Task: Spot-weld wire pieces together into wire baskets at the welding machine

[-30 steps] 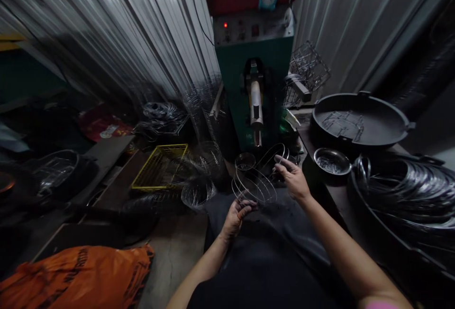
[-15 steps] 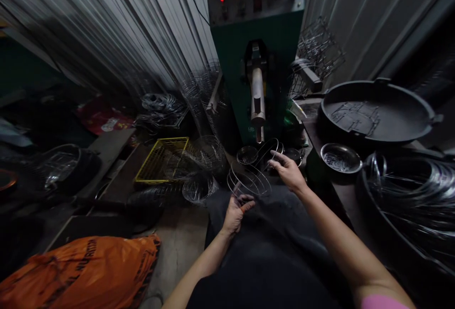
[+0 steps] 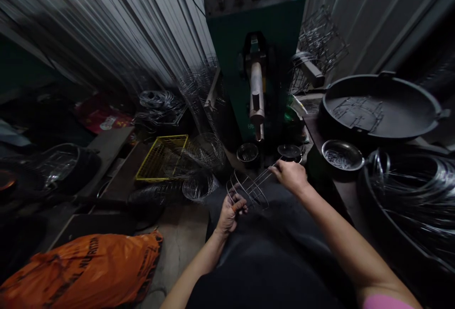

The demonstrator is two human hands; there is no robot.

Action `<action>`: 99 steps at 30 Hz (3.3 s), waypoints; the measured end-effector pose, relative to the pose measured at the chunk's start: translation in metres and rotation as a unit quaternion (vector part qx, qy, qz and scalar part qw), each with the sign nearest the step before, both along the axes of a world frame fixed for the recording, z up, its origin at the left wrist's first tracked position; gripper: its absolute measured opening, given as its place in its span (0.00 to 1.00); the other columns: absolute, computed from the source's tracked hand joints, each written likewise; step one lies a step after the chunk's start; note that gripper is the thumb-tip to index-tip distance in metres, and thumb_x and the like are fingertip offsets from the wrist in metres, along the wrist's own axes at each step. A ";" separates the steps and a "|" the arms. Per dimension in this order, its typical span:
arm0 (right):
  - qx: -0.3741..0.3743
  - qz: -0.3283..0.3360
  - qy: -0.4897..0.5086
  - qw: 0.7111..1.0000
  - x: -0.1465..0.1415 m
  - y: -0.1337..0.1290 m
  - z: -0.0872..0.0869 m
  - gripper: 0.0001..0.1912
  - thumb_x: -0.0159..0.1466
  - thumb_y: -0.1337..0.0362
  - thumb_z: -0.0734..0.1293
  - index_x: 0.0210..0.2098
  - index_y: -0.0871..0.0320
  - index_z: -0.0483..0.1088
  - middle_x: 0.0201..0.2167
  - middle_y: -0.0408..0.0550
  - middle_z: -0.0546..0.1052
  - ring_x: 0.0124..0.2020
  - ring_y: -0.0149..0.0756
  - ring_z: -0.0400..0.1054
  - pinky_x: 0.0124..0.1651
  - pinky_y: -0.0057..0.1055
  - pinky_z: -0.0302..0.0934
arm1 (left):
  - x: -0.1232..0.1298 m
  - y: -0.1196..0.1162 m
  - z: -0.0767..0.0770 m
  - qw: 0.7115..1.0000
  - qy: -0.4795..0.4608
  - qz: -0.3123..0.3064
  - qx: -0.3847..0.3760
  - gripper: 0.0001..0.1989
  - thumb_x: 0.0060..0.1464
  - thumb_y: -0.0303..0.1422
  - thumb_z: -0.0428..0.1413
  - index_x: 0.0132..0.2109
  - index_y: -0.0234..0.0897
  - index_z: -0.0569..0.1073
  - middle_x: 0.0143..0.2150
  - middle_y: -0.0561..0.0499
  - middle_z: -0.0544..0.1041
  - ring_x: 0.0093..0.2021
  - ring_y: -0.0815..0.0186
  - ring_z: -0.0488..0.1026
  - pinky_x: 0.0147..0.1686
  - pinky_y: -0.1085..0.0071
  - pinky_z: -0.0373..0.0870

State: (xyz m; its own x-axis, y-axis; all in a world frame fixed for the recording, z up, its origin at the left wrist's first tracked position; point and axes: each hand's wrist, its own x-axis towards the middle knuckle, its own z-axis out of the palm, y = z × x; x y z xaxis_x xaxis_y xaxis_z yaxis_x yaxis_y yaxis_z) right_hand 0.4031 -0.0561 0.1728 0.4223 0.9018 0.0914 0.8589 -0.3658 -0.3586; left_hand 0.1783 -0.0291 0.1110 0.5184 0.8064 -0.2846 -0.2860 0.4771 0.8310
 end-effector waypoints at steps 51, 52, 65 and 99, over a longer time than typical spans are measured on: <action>0.150 0.209 0.174 0.951 0.072 0.079 0.022 0.16 0.55 0.50 0.65 0.25 0.58 0.70 0.26 0.46 0.70 0.29 0.34 0.65 0.32 0.28 0.57 | 0.103 0.071 0.037 0.999 -0.012 0.005 0.040 0.18 0.38 0.35 0.62 0.34 0.36 0.62 0.23 0.55 0.72 0.23 0.73 0.69 0.21 0.79 0.59; 0.147 0.210 0.174 0.951 0.073 0.080 0.023 0.16 0.55 0.50 0.65 0.25 0.58 0.70 0.26 0.46 0.70 0.29 0.33 0.65 0.32 0.28 0.57 | 0.104 0.072 0.038 0.999 -0.009 0.005 0.039 0.18 0.38 0.35 0.62 0.34 0.36 0.62 0.23 0.56 0.72 0.22 0.73 0.69 0.21 0.79 0.59; 0.132 0.197 0.188 0.953 0.078 0.096 0.033 0.18 0.51 0.48 0.66 0.23 0.58 0.70 0.25 0.46 0.71 0.28 0.34 0.65 0.32 0.29 0.58 | 0.115 0.083 0.035 0.998 -0.028 -0.001 0.062 0.18 0.39 0.37 0.61 0.33 0.36 0.61 0.22 0.55 0.72 0.20 0.73 0.68 0.17 0.80 0.55; 0.204 0.171 0.046 0.963 0.081 0.086 0.018 0.13 0.53 0.53 0.67 0.33 0.54 0.73 0.40 0.51 0.70 0.46 0.45 0.60 0.49 0.40 0.53 | 0.119 0.090 0.030 0.998 -0.048 0.018 0.045 0.18 0.37 0.35 0.63 0.31 0.36 0.62 0.22 0.59 0.68 0.21 0.75 0.66 0.22 0.77 0.63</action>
